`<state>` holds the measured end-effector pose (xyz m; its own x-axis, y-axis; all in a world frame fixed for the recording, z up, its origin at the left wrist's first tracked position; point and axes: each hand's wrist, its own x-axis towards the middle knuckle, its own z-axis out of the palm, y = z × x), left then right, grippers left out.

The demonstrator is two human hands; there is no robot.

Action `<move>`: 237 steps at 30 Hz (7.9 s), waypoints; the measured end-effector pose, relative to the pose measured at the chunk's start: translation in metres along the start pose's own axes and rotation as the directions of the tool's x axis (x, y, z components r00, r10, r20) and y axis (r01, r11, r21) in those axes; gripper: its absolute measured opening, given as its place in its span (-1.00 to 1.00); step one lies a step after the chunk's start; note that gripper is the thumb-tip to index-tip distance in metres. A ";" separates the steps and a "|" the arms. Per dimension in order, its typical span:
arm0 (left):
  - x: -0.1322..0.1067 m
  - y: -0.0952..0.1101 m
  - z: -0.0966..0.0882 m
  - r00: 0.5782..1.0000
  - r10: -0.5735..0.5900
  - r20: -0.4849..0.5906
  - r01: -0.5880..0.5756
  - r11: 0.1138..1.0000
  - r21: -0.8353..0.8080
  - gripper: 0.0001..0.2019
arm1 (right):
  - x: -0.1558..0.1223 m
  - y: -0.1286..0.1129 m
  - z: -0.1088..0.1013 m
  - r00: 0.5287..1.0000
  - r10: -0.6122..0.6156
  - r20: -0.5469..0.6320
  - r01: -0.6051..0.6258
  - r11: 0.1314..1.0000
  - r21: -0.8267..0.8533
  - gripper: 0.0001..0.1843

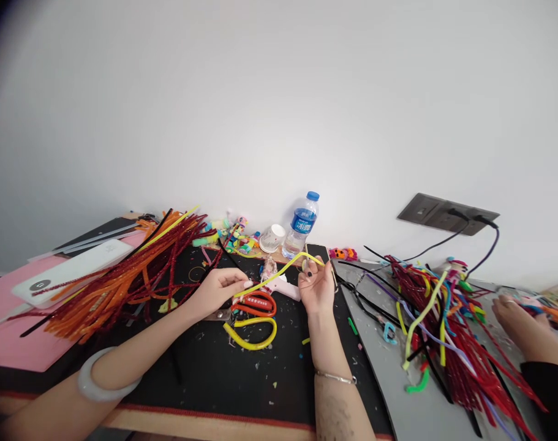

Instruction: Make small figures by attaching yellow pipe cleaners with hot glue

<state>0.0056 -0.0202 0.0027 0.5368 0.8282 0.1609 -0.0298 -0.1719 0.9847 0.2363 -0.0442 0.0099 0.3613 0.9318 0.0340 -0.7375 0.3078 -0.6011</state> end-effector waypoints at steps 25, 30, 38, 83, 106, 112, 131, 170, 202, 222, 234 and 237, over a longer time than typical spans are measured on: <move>0.000 -0.001 0.002 1.000 -0.008 0.023 0.010 0.997 -0.082 -0.75 | -0.030 0.034 0.026 0.808 0.425 0.408 -0.300 0.893 -0.336 -0.83; 0.000 0.001 -0.001 0.998 0.043 0.038 -0.040 0.996 -0.074 -0.67 | -0.027 0.036 0.021 0.797 0.426 0.428 -0.308 0.896 -0.319 -0.83; 0.002 0.005 -0.002 0.998 -0.049 -0.036 0.040 0.977 -0.211 -0.56 | -0.028 0.036 0.022 0.759 0.468 0.452 -0.337 0.877 -0.342 -0.83; 0.003 0.001 0.001 0.998 -0.064 0.000 0.061 0.952 -0.300 -0.78 | -0.029 0.037 0.019 0.738 0.497 0.458 -0.348 0.860 -0.372 -0.83; 0.003 -0.001 -0.004 0.984 -0.028 -0.178 0.024 0.999 -0.024 -0.77 | -0.029 0.038 0.019 0.738 0.510 0.442 -0.348 0.849 -0.397 -0.81; 0.003 -0.001 -0.003 0.983 -0.017 -0.184 0.025 0.999 0.045 -0.78 | -0.029 0.039 0.019 0.735 0.513 0.444 -0.356 0.849 -0.391 -0.81; 0.003 0.000 -0.001 0.982 0.093 -0.162 -0.075 0.991 0.112 -0.83 | -0.028 0.039 0.019 0.732 0.523 0.436 -0.363 0.842 -0.400 -0.84; 0.003 0.006 -0.012 0.939 0.054 -0.341 -0.094 0.990 -0.104 -0.91 | -0.029 0.039 0.019 0.733 0.527 0.431 -0.391 0.844 -0.367 -0.84; 0.003 0.007 -0.004 0.985 -0.172 0.023 0.158 0.830 -0.535 -0.71 | -0.033 0.035 0.019 0.332 0.778 0.533 -0.486 0.625 -0.610 -0.60; 0.013 0.001 -0.018 0.892 -0.298 -0.341 -0.075 0.646 -0.759 -0.91 | -0.027 0.030 0.024 0.858 0.425 0.287 -0.360 0.898 -0.253 -0.56; 0.002 0.004 0.000 0.983 -0.157 -0.100 0.105 0.912 -0.396 -0.76 | -0.036 0.050 0.032 0.863 0.375 0.338 -0.203 0.871 -0.448 -0.85; 0.002 0.004 -0.001 0.973 -0.169 -0.157 0.086 0.898 -0.431 -0.75 | -0.036 0.051 0.031 0.871 0.374 0.319 -0.198 0.861 -0.469 -0.84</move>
<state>0.0060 -0.0188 0.0076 0.3947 0.9188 0.0011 -0.3444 0.1468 0.9273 0.1676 -0.0561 0.0026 -0.1432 0.9879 0.0597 -0.4386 -0.0092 -0.8986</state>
